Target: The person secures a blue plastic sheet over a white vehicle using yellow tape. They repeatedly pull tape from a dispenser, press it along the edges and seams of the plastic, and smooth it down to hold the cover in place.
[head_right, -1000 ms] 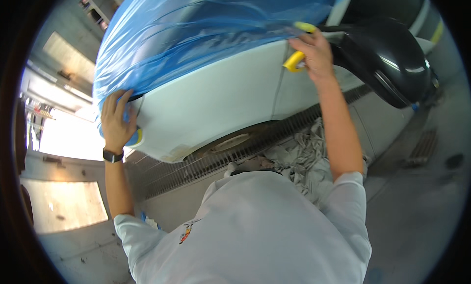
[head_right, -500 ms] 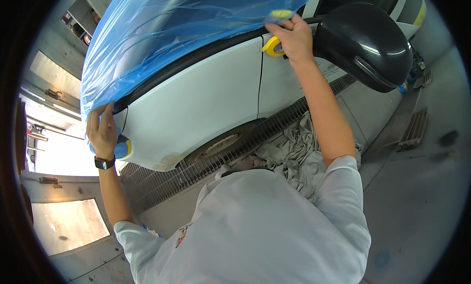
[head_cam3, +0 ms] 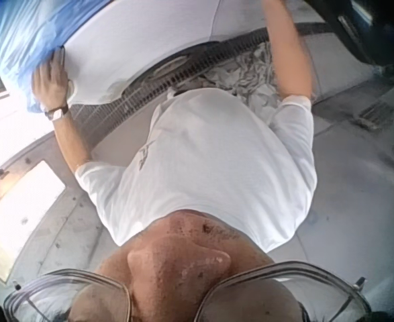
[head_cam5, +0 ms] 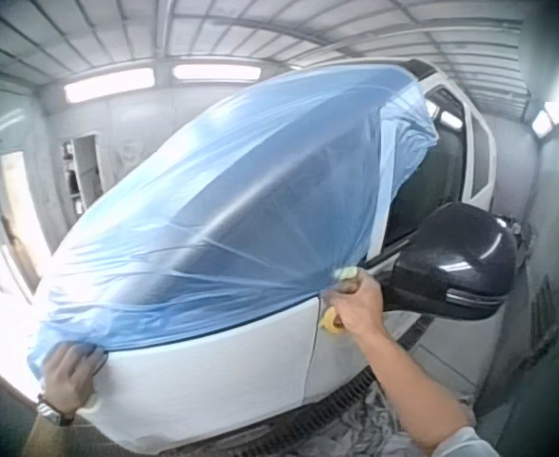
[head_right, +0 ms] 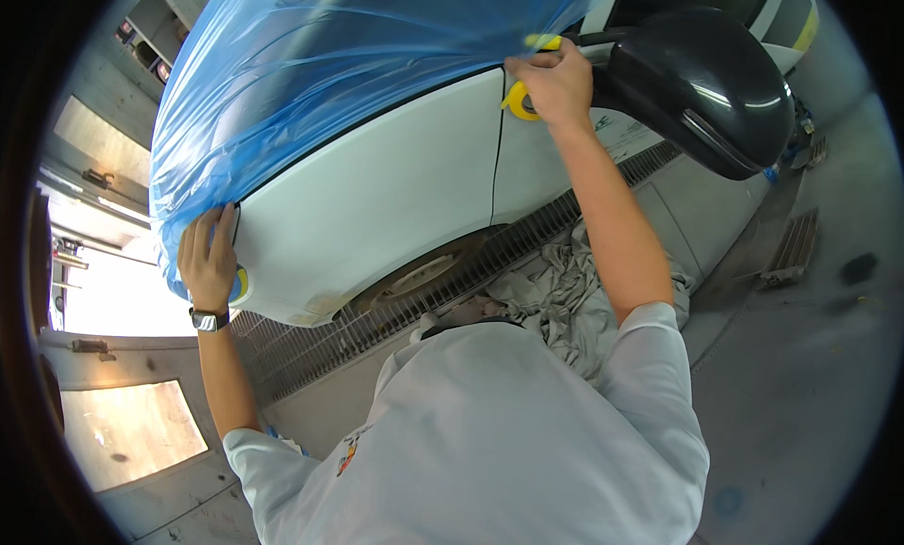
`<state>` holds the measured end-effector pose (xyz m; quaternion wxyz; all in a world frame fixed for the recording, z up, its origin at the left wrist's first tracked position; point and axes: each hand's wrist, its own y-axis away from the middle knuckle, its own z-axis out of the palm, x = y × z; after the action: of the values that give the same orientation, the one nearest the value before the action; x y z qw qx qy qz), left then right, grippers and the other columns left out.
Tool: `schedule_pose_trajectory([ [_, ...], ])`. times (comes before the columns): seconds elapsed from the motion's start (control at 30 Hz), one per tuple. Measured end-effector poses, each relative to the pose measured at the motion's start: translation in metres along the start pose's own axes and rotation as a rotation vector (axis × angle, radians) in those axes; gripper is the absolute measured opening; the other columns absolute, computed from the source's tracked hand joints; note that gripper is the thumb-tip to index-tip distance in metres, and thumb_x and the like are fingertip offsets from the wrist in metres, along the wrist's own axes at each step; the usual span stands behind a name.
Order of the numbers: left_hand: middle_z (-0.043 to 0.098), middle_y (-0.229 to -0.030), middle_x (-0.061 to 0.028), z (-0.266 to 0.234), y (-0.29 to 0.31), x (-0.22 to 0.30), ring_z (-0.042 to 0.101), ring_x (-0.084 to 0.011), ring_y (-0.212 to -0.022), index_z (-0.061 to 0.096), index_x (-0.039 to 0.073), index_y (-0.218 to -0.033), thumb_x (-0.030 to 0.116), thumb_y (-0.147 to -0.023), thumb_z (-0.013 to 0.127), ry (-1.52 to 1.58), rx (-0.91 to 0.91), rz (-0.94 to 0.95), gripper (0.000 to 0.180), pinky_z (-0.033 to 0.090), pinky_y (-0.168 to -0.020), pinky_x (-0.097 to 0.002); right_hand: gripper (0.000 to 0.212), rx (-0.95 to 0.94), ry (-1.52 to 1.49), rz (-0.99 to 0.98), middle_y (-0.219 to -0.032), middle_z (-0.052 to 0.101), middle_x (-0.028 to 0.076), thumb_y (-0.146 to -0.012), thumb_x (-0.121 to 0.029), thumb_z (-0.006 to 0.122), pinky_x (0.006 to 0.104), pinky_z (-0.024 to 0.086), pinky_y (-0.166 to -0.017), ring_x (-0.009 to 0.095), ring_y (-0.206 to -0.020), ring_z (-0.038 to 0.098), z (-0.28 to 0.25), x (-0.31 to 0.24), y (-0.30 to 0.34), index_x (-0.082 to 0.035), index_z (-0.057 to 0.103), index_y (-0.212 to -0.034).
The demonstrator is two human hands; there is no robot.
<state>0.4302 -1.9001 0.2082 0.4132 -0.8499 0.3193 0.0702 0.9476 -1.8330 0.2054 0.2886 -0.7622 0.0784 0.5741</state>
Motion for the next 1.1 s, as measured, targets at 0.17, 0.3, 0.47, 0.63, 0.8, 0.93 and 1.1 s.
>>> schedule_pose_trajectory([
  [0.17, 0.071, -0.129, -0.0128, 0.006, 0.016, 0.007, 0.068, -0.0326, -0.115, 0.075, 0.006, -0.132, -0.004, -0.085, 0.066, -0.025, -0.043, -0.051, 0.049, 0.055, -0.100, -0.0465, 0.048, 0.026, 0.000, 0.028, -0.086, 0.079, 0.009, -0.077, -0.014, 0.092, 0.0298, 0.056, -0.077, 0.016, -0.078, 0.072, 0.002, -0.001, 0.000, 0.007, 0.064, -0.110],
  [0.3, 0.065, -0.139, -0.0153, 0.010, 0.026, 0.010, 0.062, -0.0354, -0.127, 0.068, 0.005, -0.142, 0.005, -0.087, 0.065, -0.026, -0.077, -0.106, 0.055, 0.048, -0.112, -0.0525, 0.056, 0.018, -0.014, 0.049, -0.087, 0.078, 0.009, -0.077, -0.017, 0.093, 0.0309, 0.056, -0.079, 0.017, -0.079, 0.072, 0.002, 0.000, 0.002, 0.009, 0.062, -0.115],
  [0.47, 0.063, -0.142, -0.0156, 0.014, 0.027, 0.016, 0.060, -0.0357, -0.131, 0.064, 0.005, -0.146, 0.009, -0.089, 0.065, 0.022, -0.035, -0.152, 0.057, 0.045, -0.116, -0.0537, 0.054, 0.127, 0.168, 0.013, -0.087, 0.076, 0.008, -0.081, -0.021, 0.093, 0.0358, 0.056, -0.078, 0.018, -0.079, 0.070, 0.003, 0.005, 0.005, 0.007, 0.061, -0.115],
  [0.63, 0.063, -0.142, -0.0162, 0.015, 0.033, 0.021, 0.060, -0.0358, -0.131, 0.066, 0.007, -0.143, 0.010, -0.091, 0.065, 0.019, -0.070, -0.248, 0.052, 0.044, -0.118, -0.0552, 0.049, 0.135, 0.060, -0.070, -0.087, 0.070, 0.007, -0.093, -0.026, 0.084, 0.0329, 0.054, -0.070, 0.016, -0.074, 0.066, 0.002, 0.004, 0.036, 0.006, 0.060, -0.121],
  [0.8, 0.059, -0.139, -0.0129, 0.013, 0.037, 0.068, 0.054, -0.0339, -0.131, 0.070, 0.012, -0.138, 0.011, -0.082, 0.075, 0.006, 0.290, -0.273, 0.057, 0.044, -0.106, -0.0490, 0.028, -0.029, 0.184, -0.375, -0.070, 0.063, 0.004, -0.106, -0.022, 0.063, 0.0298, 0.045, -0.054, 0.012, -0.059, 0.059, -0.010, -0.006, 0.108, 0.002, 0.063, -0.120],
  [0.93, 0.069, -0.117, -0.0170, 0.008, 0.022, 0.159, 0.068, -0.0347, -0.104, 0.069, 0.003, -0.130, 0.005, -0.086, 0.073, 0.795, 0.087, -0.501, 0.044, 0.055, -0.089, -0.0449, 0.015, -0.327, -0.080, -0.552, -0.064, 0.057, 0.004, -0.103, -0.017, 0.055, 0.0301, 0.040, -0.048, 0.013, -0.048, 0.054, 0.020, -0.022, 0.160, -0.003, 0.060, -0.099],
  [1.1, 0.073, -0.120, -0.0125, -0.003, 0.004, 0.213, 0.069, -0.0177, -0.103, 0.061, -0.004, -0.139, 0.016, -0.109, 0.061, 1.820, -0.008, -0.884, 0.036, 0.056, -0.093, -0.0346, 0.039, -0.637, 0.081, -0.871, -0.105, 0.064, 0.015, -0.085, -0.007, 0.064, 0.0499, 0.047, -0.089, 0.032, -0.084, 0.062, 0.044, -0.052, 0.195, 0.002, 0.061, -0.123],
])
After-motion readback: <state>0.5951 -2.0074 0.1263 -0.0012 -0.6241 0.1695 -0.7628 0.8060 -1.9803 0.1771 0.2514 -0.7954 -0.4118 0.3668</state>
